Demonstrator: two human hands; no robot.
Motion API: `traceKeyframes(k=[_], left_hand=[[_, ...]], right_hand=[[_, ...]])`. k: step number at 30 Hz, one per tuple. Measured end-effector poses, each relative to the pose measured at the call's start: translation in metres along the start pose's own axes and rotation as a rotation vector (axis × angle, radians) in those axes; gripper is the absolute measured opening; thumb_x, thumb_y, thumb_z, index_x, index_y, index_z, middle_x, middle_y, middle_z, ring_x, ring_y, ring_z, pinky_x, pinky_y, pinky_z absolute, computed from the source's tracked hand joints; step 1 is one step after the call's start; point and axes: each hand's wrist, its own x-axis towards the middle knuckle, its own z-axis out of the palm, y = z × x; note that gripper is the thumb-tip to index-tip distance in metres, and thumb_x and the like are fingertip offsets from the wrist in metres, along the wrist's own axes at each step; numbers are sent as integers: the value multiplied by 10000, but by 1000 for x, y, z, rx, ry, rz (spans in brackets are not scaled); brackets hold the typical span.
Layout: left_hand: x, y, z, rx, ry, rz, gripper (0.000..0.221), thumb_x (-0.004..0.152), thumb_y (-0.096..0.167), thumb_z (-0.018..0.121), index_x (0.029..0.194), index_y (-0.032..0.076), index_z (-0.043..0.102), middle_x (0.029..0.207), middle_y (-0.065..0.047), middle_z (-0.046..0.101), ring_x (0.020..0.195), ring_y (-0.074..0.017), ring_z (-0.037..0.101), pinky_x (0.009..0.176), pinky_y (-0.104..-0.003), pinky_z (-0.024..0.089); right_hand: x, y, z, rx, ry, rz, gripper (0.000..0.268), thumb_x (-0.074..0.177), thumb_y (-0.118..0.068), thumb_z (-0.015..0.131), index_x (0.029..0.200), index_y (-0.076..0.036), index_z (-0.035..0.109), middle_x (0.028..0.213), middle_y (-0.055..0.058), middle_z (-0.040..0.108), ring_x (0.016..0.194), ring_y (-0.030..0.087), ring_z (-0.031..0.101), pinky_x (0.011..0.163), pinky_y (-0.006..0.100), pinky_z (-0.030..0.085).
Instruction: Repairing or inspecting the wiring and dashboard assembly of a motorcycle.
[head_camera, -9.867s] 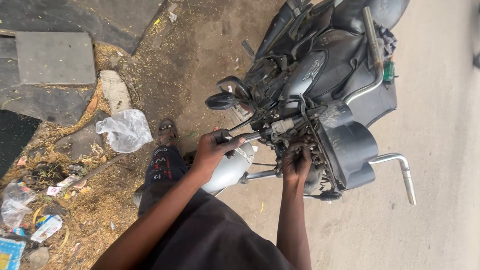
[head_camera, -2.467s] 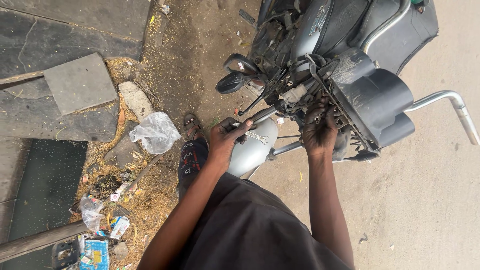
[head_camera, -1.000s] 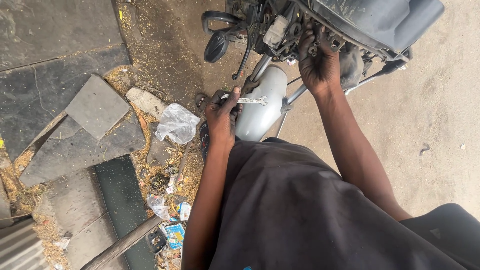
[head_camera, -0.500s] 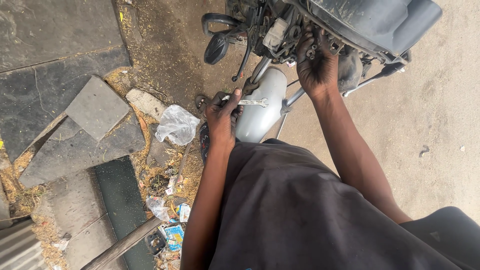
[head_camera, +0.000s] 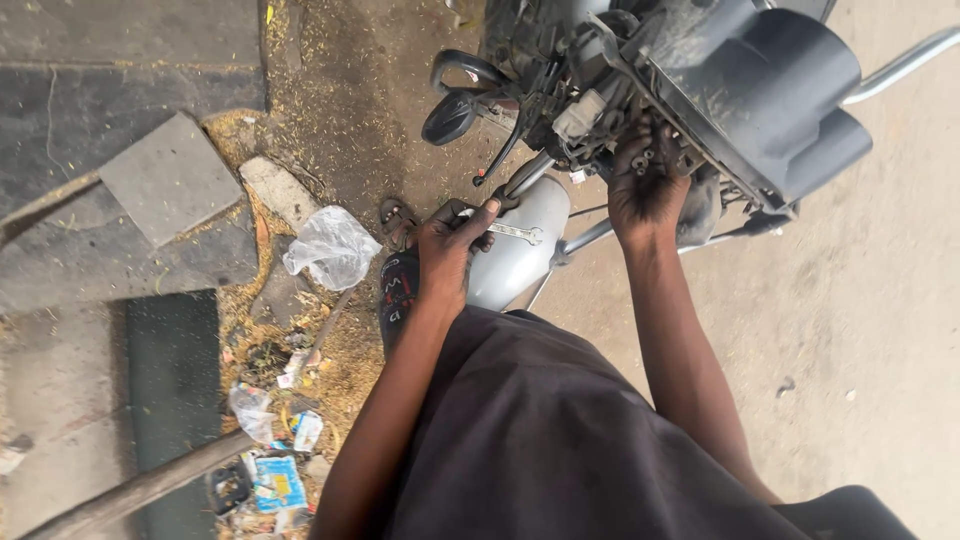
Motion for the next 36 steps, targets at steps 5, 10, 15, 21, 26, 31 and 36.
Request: traceKeyframes(k=[5,10,15,21,26,31,36], left_hand=[[0,-2,0,86,13,24,260,841,185,868,760,67,650,695,-9,634,598,-89,574,571,-250,457],[-2,-3,0,86,26,31,248,840,192,866,771,58,668,683,-5,639,581,-81,573,552,-248,461],[-6,-1,3,35,24,15,191,819,171,861,842,51,714,695,9,642,584,-68,563,542,-241,444],[-15,-4,4,161,61,105,213,859,182,853,832,28,708,691,16,632,610,-45,553,552,-232,429],[-10,-22,2,253,16,273,191,868,153,837,902,-7,738,752,-2,696,667,-58,640,601,-230,503],[3,-64,13,133,-119,323,277,874,126,834,1067,-26,706,862,-62,751,748,-100,727,674,-265,593],[4,-66,52,305,-182,291,554,831,167,843,1315,32,610,887,-111,788,738,-124,760,691,-281,619]], right_hand=[[9,-15,-32,-157,-105,-24,93,996,56,677,1067,83,624,993,200,709,857,196,706,771,227,633],[-1,-8,-17,-272,-31,0,108,1011,53,667,1101,92,623,998,203,702,835,184,712,757,203,625],[-17,9,-12,-415,20,-22,216,953,78,648,1168,60,662,1011,160,714,863,170,718,761,207,622],[-22,-4,-34,-462,48,28,160,1002,-57,564,1102,34,650,1016,117,695,917,193,681,790,255,567],[-52,-2,-10,-730,42,290,341,1062,-231,559,744,-129,490,678,-1,440,572,107,399,509,240,338],[-111,-53,23,-1840,-329,-167,235,1064,-152,640,864,-84,537,787,23,499,695,151,459,603,279,360],[-111,-170,104,-1938,-683,-714,186,1021,-119,575,842,-96,617,823,45,573,689,139,538,578,264,321]])
